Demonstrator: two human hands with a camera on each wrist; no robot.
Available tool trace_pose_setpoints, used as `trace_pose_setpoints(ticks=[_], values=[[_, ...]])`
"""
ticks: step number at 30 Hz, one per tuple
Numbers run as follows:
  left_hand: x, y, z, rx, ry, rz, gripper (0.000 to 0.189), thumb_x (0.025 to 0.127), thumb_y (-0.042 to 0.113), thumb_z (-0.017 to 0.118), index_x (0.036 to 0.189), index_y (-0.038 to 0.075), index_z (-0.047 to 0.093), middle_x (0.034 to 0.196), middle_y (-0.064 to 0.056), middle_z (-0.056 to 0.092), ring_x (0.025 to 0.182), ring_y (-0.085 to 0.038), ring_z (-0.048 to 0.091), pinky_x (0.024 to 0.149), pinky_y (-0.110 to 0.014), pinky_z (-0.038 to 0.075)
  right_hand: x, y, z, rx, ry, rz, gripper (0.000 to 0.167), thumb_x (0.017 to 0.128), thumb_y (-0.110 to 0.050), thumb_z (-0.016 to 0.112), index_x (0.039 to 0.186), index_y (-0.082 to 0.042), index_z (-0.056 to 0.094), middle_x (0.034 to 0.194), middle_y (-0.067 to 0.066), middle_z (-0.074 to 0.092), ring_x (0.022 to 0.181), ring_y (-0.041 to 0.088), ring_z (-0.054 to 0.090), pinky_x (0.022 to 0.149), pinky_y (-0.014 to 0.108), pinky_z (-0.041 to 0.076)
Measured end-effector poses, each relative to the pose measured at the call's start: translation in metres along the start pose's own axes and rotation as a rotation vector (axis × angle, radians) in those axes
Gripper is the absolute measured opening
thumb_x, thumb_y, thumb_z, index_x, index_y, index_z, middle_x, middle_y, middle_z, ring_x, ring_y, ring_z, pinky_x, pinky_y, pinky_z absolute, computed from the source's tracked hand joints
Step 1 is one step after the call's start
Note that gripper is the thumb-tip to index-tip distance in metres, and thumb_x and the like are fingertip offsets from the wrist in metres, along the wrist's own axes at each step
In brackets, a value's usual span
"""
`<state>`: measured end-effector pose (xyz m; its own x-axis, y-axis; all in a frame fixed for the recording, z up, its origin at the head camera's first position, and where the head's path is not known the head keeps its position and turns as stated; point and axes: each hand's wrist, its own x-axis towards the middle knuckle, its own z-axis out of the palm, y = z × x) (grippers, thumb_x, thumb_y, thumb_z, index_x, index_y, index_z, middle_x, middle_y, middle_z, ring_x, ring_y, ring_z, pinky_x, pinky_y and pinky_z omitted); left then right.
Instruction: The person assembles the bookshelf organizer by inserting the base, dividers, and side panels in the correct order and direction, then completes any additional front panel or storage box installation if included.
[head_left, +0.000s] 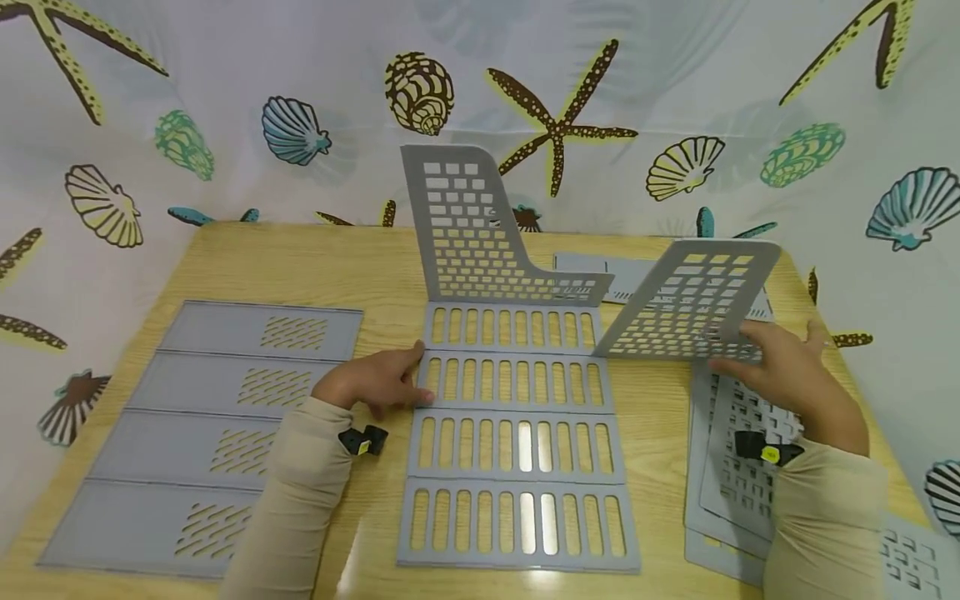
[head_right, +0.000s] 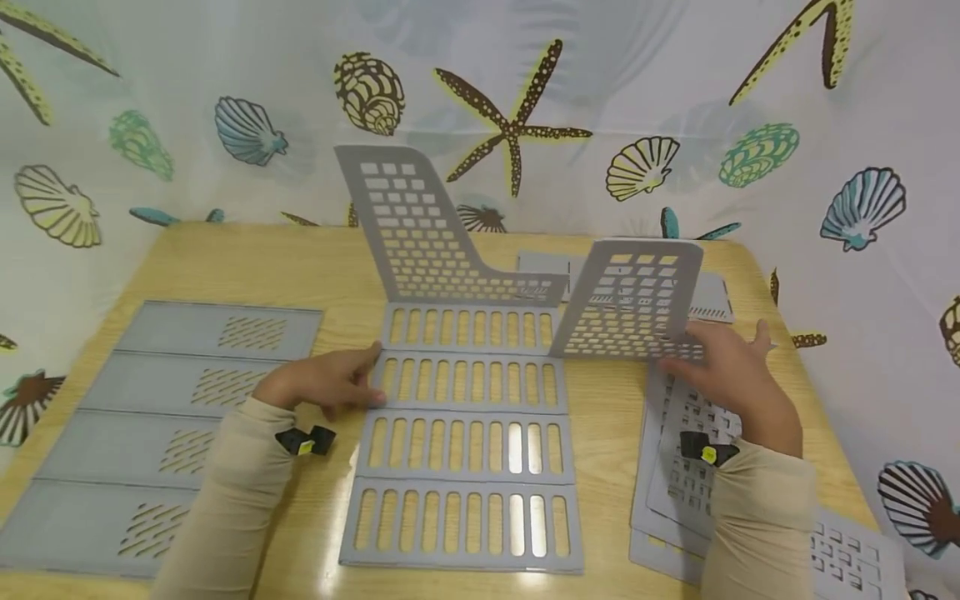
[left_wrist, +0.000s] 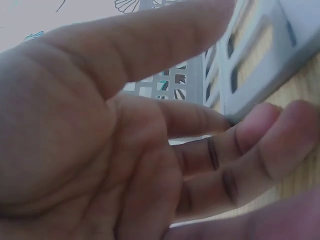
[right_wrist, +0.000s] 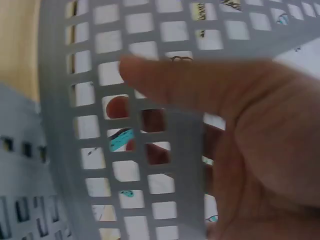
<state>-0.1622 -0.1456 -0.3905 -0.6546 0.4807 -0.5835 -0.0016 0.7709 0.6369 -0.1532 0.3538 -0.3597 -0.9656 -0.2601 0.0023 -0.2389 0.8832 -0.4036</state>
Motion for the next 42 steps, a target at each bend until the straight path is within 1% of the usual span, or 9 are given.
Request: trace_pose_setpoints(ticks=[5, 10, 17, 23, 29, 34, 36, 39, 42], values=[[0.001, 0.004, 0.001, 0.018, 0.022, -0.014, 0.090, 0.100, 0.030, 0.062, 0.160, 0.003, 0.000, 0.078, -0.004, 0.055, 0.045, -0.013, 0.046, 0.052, -0.029, 0.049, 0.003, 0.004, 0.002, -0.062, 0.053, -0.019, 0.023, 0.097, -0.024, 0.066, 0.107, -0.003, 0.069, 0.097, 0.025, 0.073, 0.088, 0.043, 0.064, 0.102, 0.074, 0.015], [0.001, 0.006, 0.000, 0.000, 0.032, -0.022, 0.089, 0.100, 0.029, 0.062, 0.160, 0.003, 0.003, 0.078, -0.004, 0.056, 0.051, -0.014, 0.050, 0.053, -0.029, 0.051, 0.008, -0.003, 0.008, -0.061, 0.034, -0.033, 0.028, 0.098, -0.031, 0.065, 0.079, -0.010, 0.059, 0.067, 0.004, 0.062, 0.065, 0.012, 0.052, 0.099, 0.070, 0.019], [0.000, 0.008, -0.006, -0.045, 0.106, 0.003, 0.066, 0.098, 0.027, 0.065, 0.147, -0.003, 0.032, 0.078, -0.006, 0.055, 0.058, -0.016, 0.053, 0.051, -0.031, 0.054, 0.016, -0.023, 0.018, -0.073, 0.108, -0.097, 0.031, 0.097, -0.027, 0.065, 0.074, -0.010, 0.052, 0.063, 0.003, 0.053, 0.062, 0.016, 0.044, 0.095, 0.067, 0.022], [0.001, 0.006, -0.001, -0.092, 0.098, -0.026, 0.043, 0.096, 0.027, 0.068, 0.123, 0.003, 0.045, 0.084, -0.006, 0.053, 0.064, -0.018, 0.055, 0.050, -0.031, 0.054, 0.016, -0.030, 0.028, -0.079, 0.115, -0.092, 0.022, 0.097, -0.023, 0.066, 0.083, -0.007, 0.062, 0.077, 0.014, 0.069, 0.073, 0.033, 0.059, 0.097, 0.067, 0.022], [-0.002, 0.005, 0.000, -0.104, 0.105, -0.025, 0.047, 0.095, 0.027, 0.069, 0.125, 0.001, 0.044, 0.085, -0.008, 0.055, 0.066, -0.019, 0.058, 0.051, -0.031, 0.055, 0.018, -0.040, 0.035, -0.082, 0.142, -0.131, 0.018, 0.096, -0.017, 0.067, 0.110, -0.006, 0.070, 0.103, 0.020, 0.075, 0.094, 0.039, 0.067, 0.098, 0.067, 0.022], [-0.002, 0.007, -0.002, -0.076, 0.118, -0.026, 0.069, 0.095, 0.029, 0.069, 0.147, -0.002, 0.035, 0.085, -0.007, 0.056, 0.063, -0.017, 0.056, 0.053, -0.031, 0.053, 0.028, -0.057, 0.050, -0.135, 0.197, -0.193, 0.012, 0.093, -0.018, 0.070, 0.100, -0.008, 0.069, 0.090, 0.013, 0.075, 0.088, 0.033, 0.068, 0.097, 0.065, 0.026], [-0.002, 0.007, -0.003, -0.061, 0.116, -0.049, 0.081, 0.095, 0.033, 0.068, 0.155, -0.002, 0.025, 0.089, -0.008, 0.058, 0.065, -0.017, 0.057, 0.056, -0.030, 0.054, 0.029, -0.061, 0.049, -0.160, 0.166, -0.181, 0.013, 0.093, -0.020, 0.071, 0.094, -0.009, 0.066, 0.087, 0.012, 0.074, 0.086, 0.032, 0.067, 0.099, 0.066, 0.027], [-0.004, 0.003, -0.005, -0.069, 0.110, -0.063, 0.081, 0.097, 0.037, 0.065, 0.156, -0.001, 0.025, 0.101, -0.013, 0.063, 0.069, -0.018, 0.061, 0.059, -0.031, 0.055, 0.022, -0.060, 0.035, -0.175, 0.076, -0.129, 0.024, 0.092, -0.022, 0.072, 0.107, -0.005, 0.067, 0.105, 0.017, 0.073, 0.100, 0.037, 0.066, 0.103, 0.069, 0.026], [-0.007, -0.003, -0.008, -0.097, 0.100, -0.013, 0.072, 0.100, 0.037, 0.061, 0.152, -0.003, 0.031, 0.118, -0.017, 0.059, 0.061, -0.016, 0.054, 0.059, -0.031, 0.051, 0.011, -0.040, 0.018, -0.173, 0.013, -0.054, 0.043, 0.092, -0.026, 0.073, 0.129, -0.006, 0.063, 0.130, 0.023, 0.064, 0.117, 0.045, 0.058, 0.103, 0.072, 0.025]])
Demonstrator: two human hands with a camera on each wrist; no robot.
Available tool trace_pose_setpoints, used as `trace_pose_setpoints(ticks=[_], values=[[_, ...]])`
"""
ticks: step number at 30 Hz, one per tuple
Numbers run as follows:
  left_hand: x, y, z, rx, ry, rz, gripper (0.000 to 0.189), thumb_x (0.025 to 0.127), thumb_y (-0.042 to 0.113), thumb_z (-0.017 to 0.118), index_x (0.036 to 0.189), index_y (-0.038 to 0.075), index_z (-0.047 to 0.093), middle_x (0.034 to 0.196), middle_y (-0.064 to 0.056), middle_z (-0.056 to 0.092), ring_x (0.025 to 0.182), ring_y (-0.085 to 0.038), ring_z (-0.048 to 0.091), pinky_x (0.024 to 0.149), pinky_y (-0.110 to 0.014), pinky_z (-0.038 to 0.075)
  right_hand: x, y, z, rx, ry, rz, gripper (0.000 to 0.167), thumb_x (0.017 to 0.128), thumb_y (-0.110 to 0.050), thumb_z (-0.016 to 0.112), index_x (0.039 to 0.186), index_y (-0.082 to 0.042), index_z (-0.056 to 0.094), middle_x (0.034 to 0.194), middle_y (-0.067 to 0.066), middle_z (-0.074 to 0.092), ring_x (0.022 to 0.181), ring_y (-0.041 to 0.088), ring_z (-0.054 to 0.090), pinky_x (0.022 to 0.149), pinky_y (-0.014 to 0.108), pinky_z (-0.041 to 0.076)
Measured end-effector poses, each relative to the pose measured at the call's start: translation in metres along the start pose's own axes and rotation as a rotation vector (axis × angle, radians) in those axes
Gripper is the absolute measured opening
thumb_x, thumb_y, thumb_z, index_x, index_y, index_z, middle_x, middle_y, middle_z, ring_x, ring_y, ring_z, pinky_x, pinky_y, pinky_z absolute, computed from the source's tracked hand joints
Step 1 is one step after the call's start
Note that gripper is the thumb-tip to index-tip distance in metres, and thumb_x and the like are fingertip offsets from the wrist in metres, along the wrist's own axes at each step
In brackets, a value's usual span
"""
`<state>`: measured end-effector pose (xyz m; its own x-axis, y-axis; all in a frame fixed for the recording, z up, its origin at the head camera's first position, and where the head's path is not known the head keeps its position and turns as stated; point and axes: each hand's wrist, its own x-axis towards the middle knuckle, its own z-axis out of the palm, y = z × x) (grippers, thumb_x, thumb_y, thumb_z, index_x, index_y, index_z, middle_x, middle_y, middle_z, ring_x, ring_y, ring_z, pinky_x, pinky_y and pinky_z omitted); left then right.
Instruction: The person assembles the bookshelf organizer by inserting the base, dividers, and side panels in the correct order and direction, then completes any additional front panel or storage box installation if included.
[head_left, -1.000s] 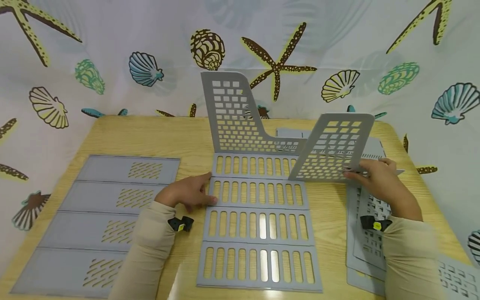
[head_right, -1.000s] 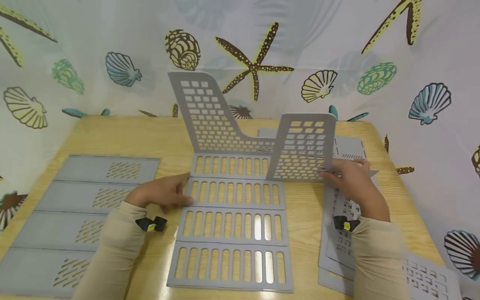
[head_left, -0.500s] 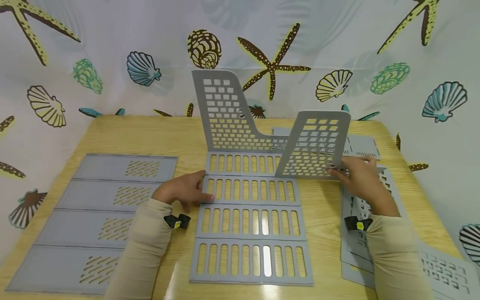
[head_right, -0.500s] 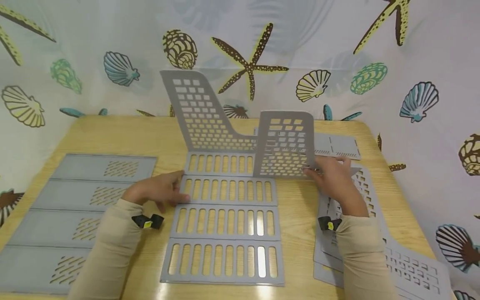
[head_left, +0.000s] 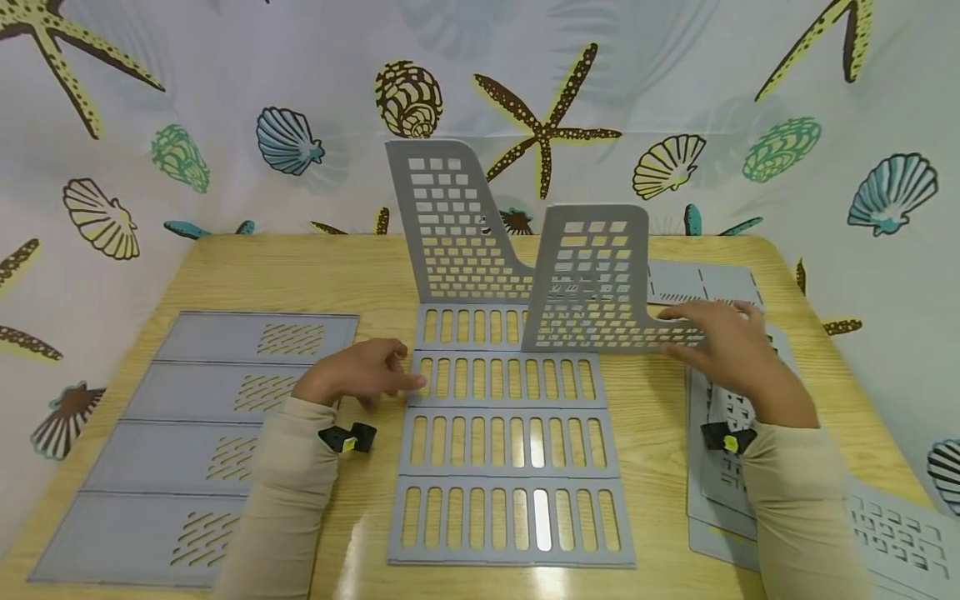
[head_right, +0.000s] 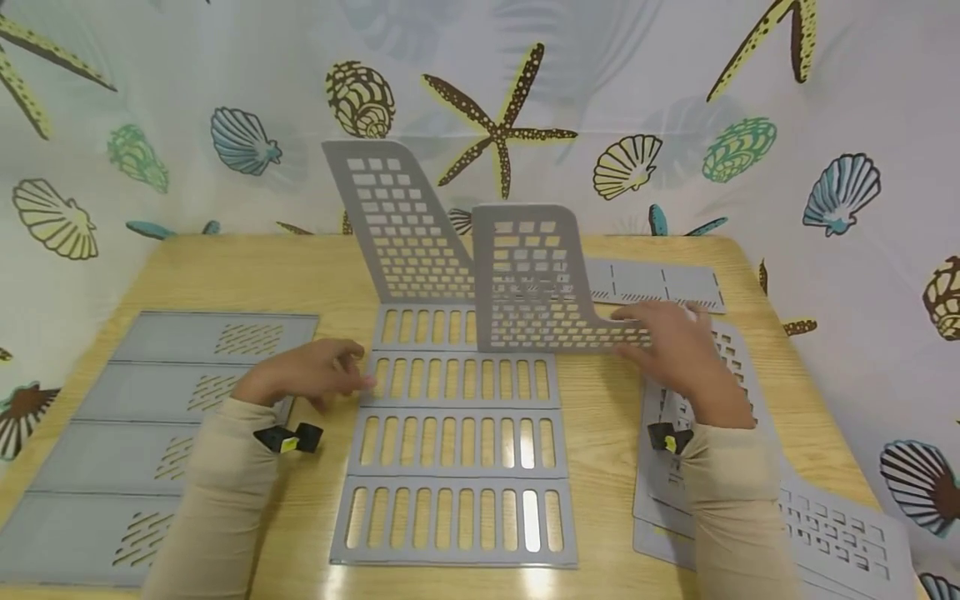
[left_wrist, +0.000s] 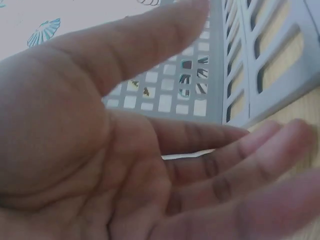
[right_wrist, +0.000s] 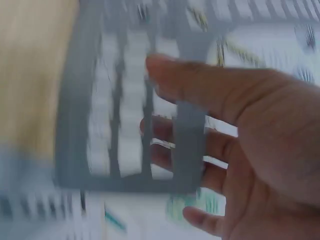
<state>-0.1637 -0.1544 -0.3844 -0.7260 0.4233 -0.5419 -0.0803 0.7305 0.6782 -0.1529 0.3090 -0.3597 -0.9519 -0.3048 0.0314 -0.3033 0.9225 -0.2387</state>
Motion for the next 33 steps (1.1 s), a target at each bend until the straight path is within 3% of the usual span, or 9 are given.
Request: trace_pose_setpoints(ticks=[3, 6, 9, 11, 13, 17, 21, 26, 33], values=[[0.001, -0.003, -0.001, -0.029, -0.011, 0.045, 0.060, 0.102, 0.034, 0.057, 0.145, -0.005, 0.039, 0.102, -0.014, 0.058, 0.055, -0.013, 0.042, 0.057, -0.029, 0.044, -0.010, 0.027, -0.008, 0.006, 0.007, 0.047, 0.036, 0.094, -0.024, 0.070, 0.125, -0.006, 0.066, 0.122, 0.025, 0.067, 0.108, 0.046, 0.062, 0.093, 0.064, 0.041], [0.003, -0.002, 0.000, -0.047, -0.030, 0.027, 0.060, 0.104, 0.031, 0.053, 0.149, -0.004, 0.035, 0.090, -0.009, 0.056, 0.060, -0.014, 0.046, 0.058, -0.029, 0.046, -0.016, 0.044, -0.008, 0.057, 0.025, 0.034, 0.027, 0.097, -0.018, 0.066, 0.117, -0.001, 0.071, 0.110, 0.025, 0.071, 0.093, 0.040, 0.068, 0.071, 0.045, 0.053], [0.004, -0.002, 0.001, -0.061, -0.034, 0.004, 0.066, 0.106, 0.026, 0.050, 0.156, -0.004, 0.019, 0.101, -0.015, 0.060, 0.069, -0.015, 0.054, 0.061, -0.030, 0.051, -0.016, 0.049, -0.005, 0.138, 0.052, -0.005, 0.020, 0.096, -0.013, 0.066, 0.111, -0.001, 0.074, 0.105, 0.022, 0.073, 0.085, 0.011, 0.067, 0.065, 0.028, 0.050], [0.005, -0.001, 0.001, -0.065, -0.018, 0.010, 0.061, 0.106, 0.023, 0.048, 0.154, -0.005, 0.023, 0.114, -0.020, 0.058, 0.069, -0.016, 0.056, 0.064, -0.031, 0.053, -0.014, 0.050, 0.000, 0.182, 0.091, -0.029, 0.016, 0.095, -0.011, 0.067, 0.107, -0.003, 0.075, 0.104, 0.019, 0.073, 0.085, -0.007, 0.060, 0.065, 0.021, 0.049], [0.005, 0.000, 0.002, -0.103, -0.008, 0.021, 0.050, 0.106, 0.019, 0.048, 0.146, -0.006, 0.032, 0.116, -0.020, 0.052, 0.073, -0.018, 0.056, 0.063, -0.032, 0.055, -0.011, 0.048, 0.006, 0.253, 0.116, -0.056, 0.013, 0.094, -0.008, 0.068, 0.104, -0.005, 0.075, 0.100, 0.010, 0.073, 0.081, -0.015, 0.051, 0.064, 0.018, 0.046], [0.007, 0.002, 0.005, -0.211, -0.008, 0.034, 0.042, 0.106, 0.012, 0.046, 0.141, -0.008, 0.035, 0.119, -0.017, 0.042, 0.100, -0.024, 0.058, 0.064, -0.034, 0.059, 0.000, 0.034, 0.023, 0.412, 0.126, -0.142, 0.012, 0.093, -0.002, 0.067, 0.101, -0.007, 0.075, 0.095, -0.011, 0.066, 0.076, -0.004, 0.056, 0.064, 0.018, 0.045], [0.011, 0.006, 0.010, -0.247, -0.008, 0.019, 0.049, 0.107, 0.013, 0.044, 0.150, -0.006, 0.029, 0.135, -0.022, 0.045, 0.120, -0.031, 0.055, 0.069, -0.033, 0.060, 0.012, 0.016, 0.032, 0.467, 0.069, -0.195, 0.014, 0.096, -0.007, 0.066, 0.107, -0.010, 0.074, 0.101, -0.005, 0.068, 0.081, 0.001, 0.060, 0.071, 0.019, 0.049], [0.009, 0.008, 0.011, -0.188, 0.008, -0.027, 0.045, 0.108, 0.019, 0.042, 0.144, -0.008, 0.040, 0.135, -0.027, 0.053, 0.116, -0.033, 0.062, 0.070, -0.034, 0.060, 0.007, 0.011, 0.023, 0.347, 0.056, -0.100, 0.019, 0.095, -0.014, 0.068, 0.113, -0.009, 0.073, 0.105, 0.009, 0.073, 0.086, -0.015, 0.055, 0.076, 0.023, 0.053], [0.005, 0.007, 0.007, -0.172, -0.005, -0.034, 0.042, 0.108, 0.022, 0.043, 0.140, -0.005, 0.050, 0.122, -0.021, 0.062, 0.112, -0.030, 0.063, 0.074, -0.035, 0.061, 0.006, 0.012, 0.022, 0.387, 0.073, -0.066, 0.020, 0.098, -0.013, 0.065, 0.111, -0.002, 0.074, 0.098, 0.015, 0.076, 0.084, -0.013, 0.062, 0.077, 0.015, 0.053]])
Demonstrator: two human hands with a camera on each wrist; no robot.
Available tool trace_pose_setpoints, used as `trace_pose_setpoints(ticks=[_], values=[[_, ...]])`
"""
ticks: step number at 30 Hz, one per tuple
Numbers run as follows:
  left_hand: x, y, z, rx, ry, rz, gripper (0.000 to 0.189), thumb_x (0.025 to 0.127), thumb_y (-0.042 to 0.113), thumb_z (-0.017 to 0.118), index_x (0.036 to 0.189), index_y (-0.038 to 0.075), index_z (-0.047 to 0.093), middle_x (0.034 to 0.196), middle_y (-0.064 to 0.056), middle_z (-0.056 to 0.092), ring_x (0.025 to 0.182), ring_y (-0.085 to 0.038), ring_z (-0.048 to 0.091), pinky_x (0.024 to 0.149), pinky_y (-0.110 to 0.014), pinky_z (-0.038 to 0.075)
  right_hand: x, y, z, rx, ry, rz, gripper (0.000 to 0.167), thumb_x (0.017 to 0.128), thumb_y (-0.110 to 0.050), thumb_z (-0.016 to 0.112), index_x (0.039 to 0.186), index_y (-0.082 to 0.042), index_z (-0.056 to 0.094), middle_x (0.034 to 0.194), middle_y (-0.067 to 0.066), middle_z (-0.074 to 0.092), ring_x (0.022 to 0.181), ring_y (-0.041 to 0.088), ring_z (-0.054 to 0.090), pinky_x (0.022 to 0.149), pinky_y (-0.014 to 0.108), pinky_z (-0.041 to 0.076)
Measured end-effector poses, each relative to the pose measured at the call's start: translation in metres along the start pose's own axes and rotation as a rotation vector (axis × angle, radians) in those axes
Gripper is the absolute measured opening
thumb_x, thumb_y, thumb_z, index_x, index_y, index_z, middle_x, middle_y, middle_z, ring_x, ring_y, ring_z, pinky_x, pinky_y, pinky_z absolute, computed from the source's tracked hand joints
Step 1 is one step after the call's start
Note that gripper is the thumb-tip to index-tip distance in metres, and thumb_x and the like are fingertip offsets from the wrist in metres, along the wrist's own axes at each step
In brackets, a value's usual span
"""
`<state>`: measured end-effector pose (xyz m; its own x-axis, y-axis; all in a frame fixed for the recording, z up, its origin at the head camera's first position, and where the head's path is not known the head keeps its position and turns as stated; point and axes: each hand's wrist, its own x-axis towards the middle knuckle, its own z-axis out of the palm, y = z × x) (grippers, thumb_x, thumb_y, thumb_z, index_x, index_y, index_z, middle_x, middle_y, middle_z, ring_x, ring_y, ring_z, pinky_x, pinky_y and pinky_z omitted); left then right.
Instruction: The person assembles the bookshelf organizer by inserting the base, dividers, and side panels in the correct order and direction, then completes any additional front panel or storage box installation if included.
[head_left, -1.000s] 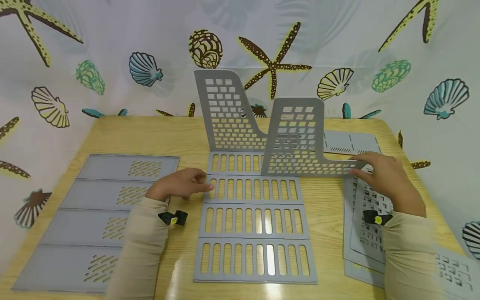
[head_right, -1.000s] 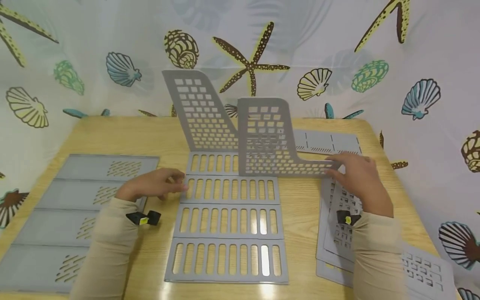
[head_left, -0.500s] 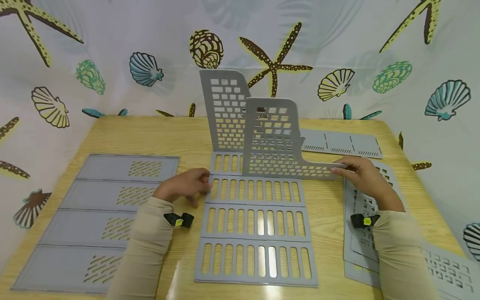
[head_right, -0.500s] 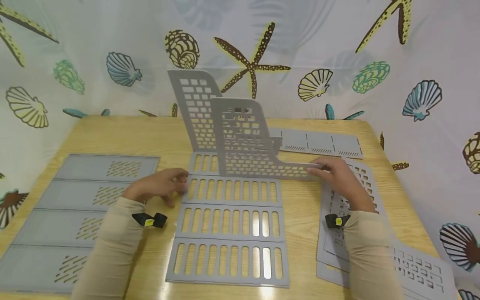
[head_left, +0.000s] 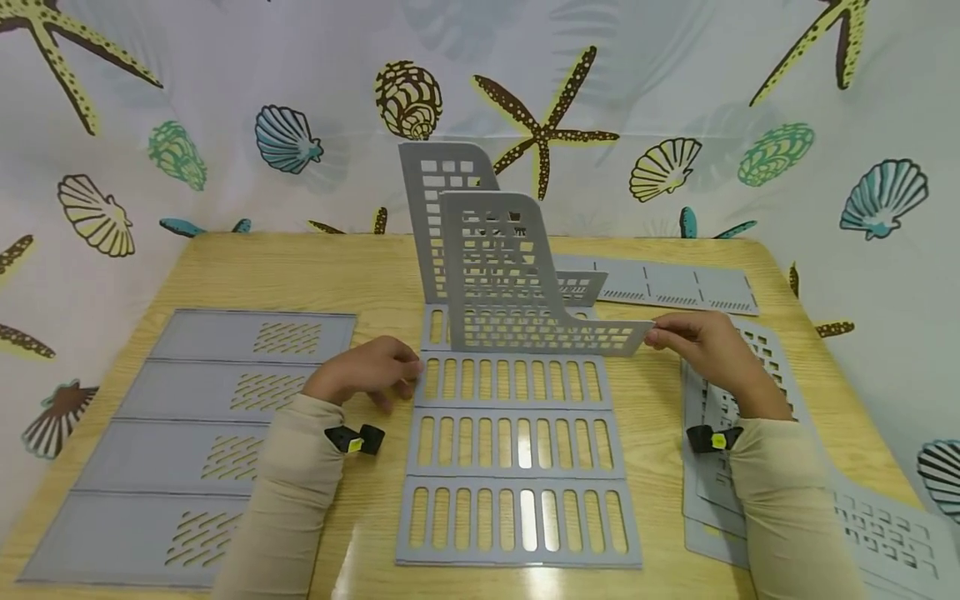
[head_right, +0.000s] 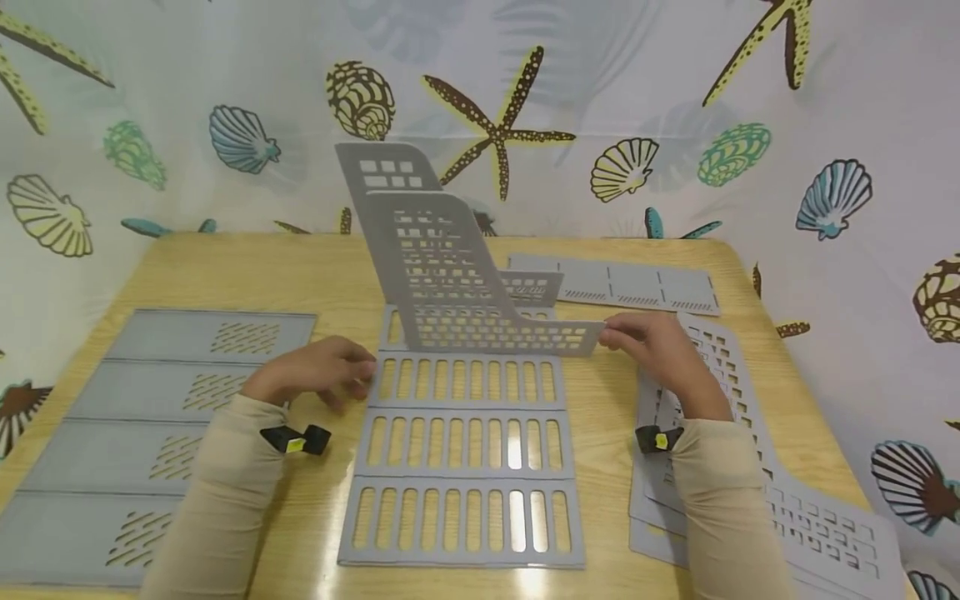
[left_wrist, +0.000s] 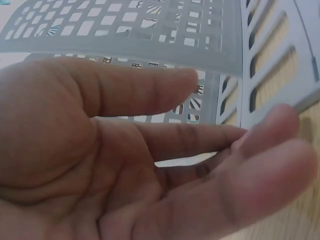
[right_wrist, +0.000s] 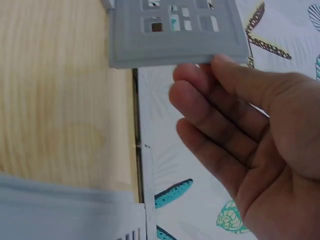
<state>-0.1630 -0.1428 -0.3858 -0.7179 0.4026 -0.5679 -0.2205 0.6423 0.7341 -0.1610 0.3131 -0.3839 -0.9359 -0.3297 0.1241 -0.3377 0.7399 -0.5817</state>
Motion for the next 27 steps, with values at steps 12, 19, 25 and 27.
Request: trace_pose_setpoints(ticks=[12, 19, 25, 27], values=[[-0.001, 0.003, 0.000, 0.026, -0.025, 0.034, 0.038, 0.108, 0.021, 0.044, 0.130, -0.009, 0.055, 0.118, -0.023, 0.062, 0.109, -0.031, 0.063, 0.073, -0.035, 0.061, 0.014, -0.018, 0.040, 0.051, 0.013, 0.007, 0.022, 0.101, -0.013, 0.058, 0.109, -0.001, 0.074, 0.098, 0.015, 0.077, 0.089, 0.028, 0.073, 0.078, 0.039, 0.060], [-0.003, 0.005, 0.001, 0.064, -0.014, 0.051, 0.045, 0.108, 0.019, 0.044, 0.140, -0.012, 0.047, 0.129, -0.029, 0.057, 0.112, -0.035, 0.062, 0.075, -0.037, 0.061, 0.016, -0.023, 0.046, 0.038, 0.014, 0.013, 0.022, 0.102, -0.018, 0.058, 0.104, -0.005, 0.075, 0.094, 0.011, 0.076, 0.089, 0.029, 0.073, 0.075, 0.030, 0.058], [-0.005, 0.002, 0.001, 0.176, 0.014, 0.018, 0.053, 0.107, 0.028, 0.048, 0.145, -0.008, 0.043, 0.126, -0.026, 0.060, 0.078, -0.021, 0.063, 0.067, -0.032, 0.054, -0.003, -0.024, -0.001, -0.086, -0.229, 0.151, 0.052, 0.100, -0.028, 0.062, 0.139, 0.005, 0.052, 0.121, 0.026, 0.067, 0.108, 0.041, 0.066, 0.089, 0.054, 0.054], [-0.007, 0.002, -0.001, 0.208, 0.034, 0.014, 0.057, 0.106, 0.031, 0.049, 0.146, -0.008, 0.040, 0.131, -0.027, 0.056, 0.068, -0.015, 0.054, 0.062, -0.030, 0.050, -0.018, -0.011, -0.027, -0.168, -0.307, 0.305, 0.079, 0.093, -0.038, 0.071, 0.144, 0.013, 0.039, 0.126, 0.033, 0.060, 0.112, 0.047, 0.061, 0.090, 0.059, 0.051]])
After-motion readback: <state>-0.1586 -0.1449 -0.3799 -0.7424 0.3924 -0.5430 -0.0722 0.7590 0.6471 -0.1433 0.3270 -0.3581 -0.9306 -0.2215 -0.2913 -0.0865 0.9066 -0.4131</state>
